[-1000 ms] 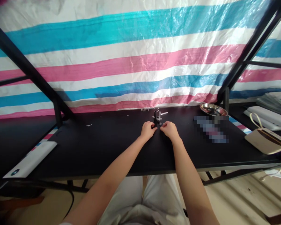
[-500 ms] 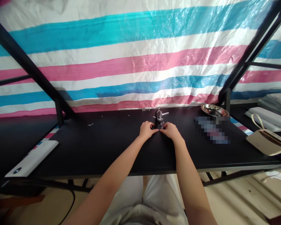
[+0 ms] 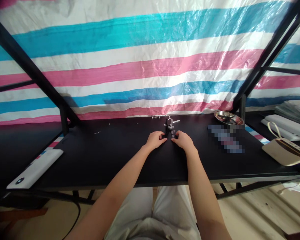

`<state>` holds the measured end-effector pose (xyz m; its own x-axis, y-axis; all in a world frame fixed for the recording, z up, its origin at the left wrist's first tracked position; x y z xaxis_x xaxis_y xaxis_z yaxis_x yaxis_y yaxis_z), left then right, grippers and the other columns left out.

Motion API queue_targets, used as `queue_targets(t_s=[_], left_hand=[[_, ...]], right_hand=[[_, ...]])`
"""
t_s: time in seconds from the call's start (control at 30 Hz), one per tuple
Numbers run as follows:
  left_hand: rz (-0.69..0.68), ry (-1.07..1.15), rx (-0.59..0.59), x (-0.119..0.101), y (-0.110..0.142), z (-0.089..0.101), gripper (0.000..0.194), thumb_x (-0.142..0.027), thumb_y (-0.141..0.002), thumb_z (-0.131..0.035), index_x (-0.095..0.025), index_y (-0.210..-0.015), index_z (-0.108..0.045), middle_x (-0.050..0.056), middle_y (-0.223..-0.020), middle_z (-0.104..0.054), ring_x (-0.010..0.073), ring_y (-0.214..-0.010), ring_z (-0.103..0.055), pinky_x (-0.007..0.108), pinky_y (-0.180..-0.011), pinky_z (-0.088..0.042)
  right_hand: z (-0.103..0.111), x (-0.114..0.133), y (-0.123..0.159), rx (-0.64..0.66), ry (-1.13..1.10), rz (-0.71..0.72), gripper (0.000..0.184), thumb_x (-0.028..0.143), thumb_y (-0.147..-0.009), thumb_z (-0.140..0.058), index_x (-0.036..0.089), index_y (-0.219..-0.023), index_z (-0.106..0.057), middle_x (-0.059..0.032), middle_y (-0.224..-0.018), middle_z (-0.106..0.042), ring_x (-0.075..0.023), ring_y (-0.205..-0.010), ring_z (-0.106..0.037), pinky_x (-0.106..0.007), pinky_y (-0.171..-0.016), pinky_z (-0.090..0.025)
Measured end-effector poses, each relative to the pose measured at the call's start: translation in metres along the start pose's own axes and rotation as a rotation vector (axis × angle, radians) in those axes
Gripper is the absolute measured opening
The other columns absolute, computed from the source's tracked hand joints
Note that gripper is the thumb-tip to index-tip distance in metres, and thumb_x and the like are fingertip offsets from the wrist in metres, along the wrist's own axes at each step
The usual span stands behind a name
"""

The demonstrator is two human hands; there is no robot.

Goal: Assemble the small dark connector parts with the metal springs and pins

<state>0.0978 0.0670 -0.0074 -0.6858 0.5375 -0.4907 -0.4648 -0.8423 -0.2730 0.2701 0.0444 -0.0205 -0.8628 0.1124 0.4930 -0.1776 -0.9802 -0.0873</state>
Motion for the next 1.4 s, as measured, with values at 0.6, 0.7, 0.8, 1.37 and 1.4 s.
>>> queue_targets(t_s=[0.6, 0.7, 0.8, 1.37, 1.4], left_hand=[[0.141, -0.019, -0.055, -0.014, 0.004, -0.002, 0.013, -0.032, -0.073, -0.06, -0.02, -0.077, -0.063, 0.002, -0.071, -0.063, 0.0175, -0.071, -0.058, 0.029, -0.069, -0.042], [0.175, 0.134, -0.097, -0.008, 0.004, -0.003, 0.011, -0.03, -0.07, -0.061, -0.019, -0.073, -0.06, 0.0, -0.064, -0.061, 0.0145, -0.063, -0.055, 0.026, -0.064, -0.04], [0.2, 0.349, -0.205, -0.001, 0.003, -0.002, 0.012, -0.029, -0.069, -0.06, -0.018, -0.069, -0.057, -0.002, -0.06, -0.057, 0.0112, -0.057, -0.051, 0.024, -0.06, -0.038], [0.234, 1.304, -0.158, 0.0, -0.002, 0.01, 0.04, -0.046, -0.064, -0.067, -0.015, -0.054, -0.043, -0.006, -0.048, -0.041, 0.0012, -0.035, -0.032, 0.02, -0.039, -0.023], [0.236, 1.307, -0.159, 0.0, -0.002, 0.01, 0.04, -0.046, -0.064, -0.067, -0.015, -0.054, -0.043, -0.006, -0.047, -0.041, 0.0011, -0.035, -0.032, 0.02, -0.039, -0.023]], right_hand=[[-0.002, 0.019, 0.005, 0.008, 0.135, 0.013, 0.021, 0.039, -0.077, -0.055, 0.019, -0.083, -0.058, -0.0054, -0.078, -0.064, -0.0189, -0.074, -0.059, -0.024, -0.056, -0.034], [-0.002, 0.02, 0.005, 0.002, 0.132, 0.025, 0.015, 0.034, -0.077, -0.053, 0.02, -0.079, -0.058, -0.0058, -0.078, -0.064, -0.0188, -0.072, -0.059, -0.024, -0.056, -0.034], [-0.002, 0.024, 0.005, 0.011, 0.12, 0.071, 0.01, 0.029, -0.077, -0.053, 0.019, -0.077, -0.056, -0.0055, -0.075, -0.063, -0.0175, -0.068, -0.058, -0.024, -0.057, -0.034], [-0.009, 0.067, 0.02, 0.081, -0.124, 0.425, 0.012, 0.031, -0.086, -0.038, 0.021, -0.081, -0.043, -0.0011, -0.066, -0.055, -0.0148, -0.057, -0.051, -0.024, -0.057, -0.036], [-0.009, 0.068, 0.02, 0.082, -0.122, 0.425, 0.012, 0.03, -0.086, -0.038, 0.021, -0.081, -0.043, -0.0011, -0.066, -0.055, -0.0146, -0.057, -0.051, -0.024, -0.057, -0.035]])
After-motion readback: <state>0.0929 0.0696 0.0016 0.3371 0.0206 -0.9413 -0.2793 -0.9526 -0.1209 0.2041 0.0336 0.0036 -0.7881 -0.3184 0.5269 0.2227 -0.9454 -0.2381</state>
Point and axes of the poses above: each hand's wrist, its own y-axis away from the middle knuckle, its own z-axis out of the back of the hand, x = y × z, the point moved 5 cm from there along -y, towards the middle knuckle
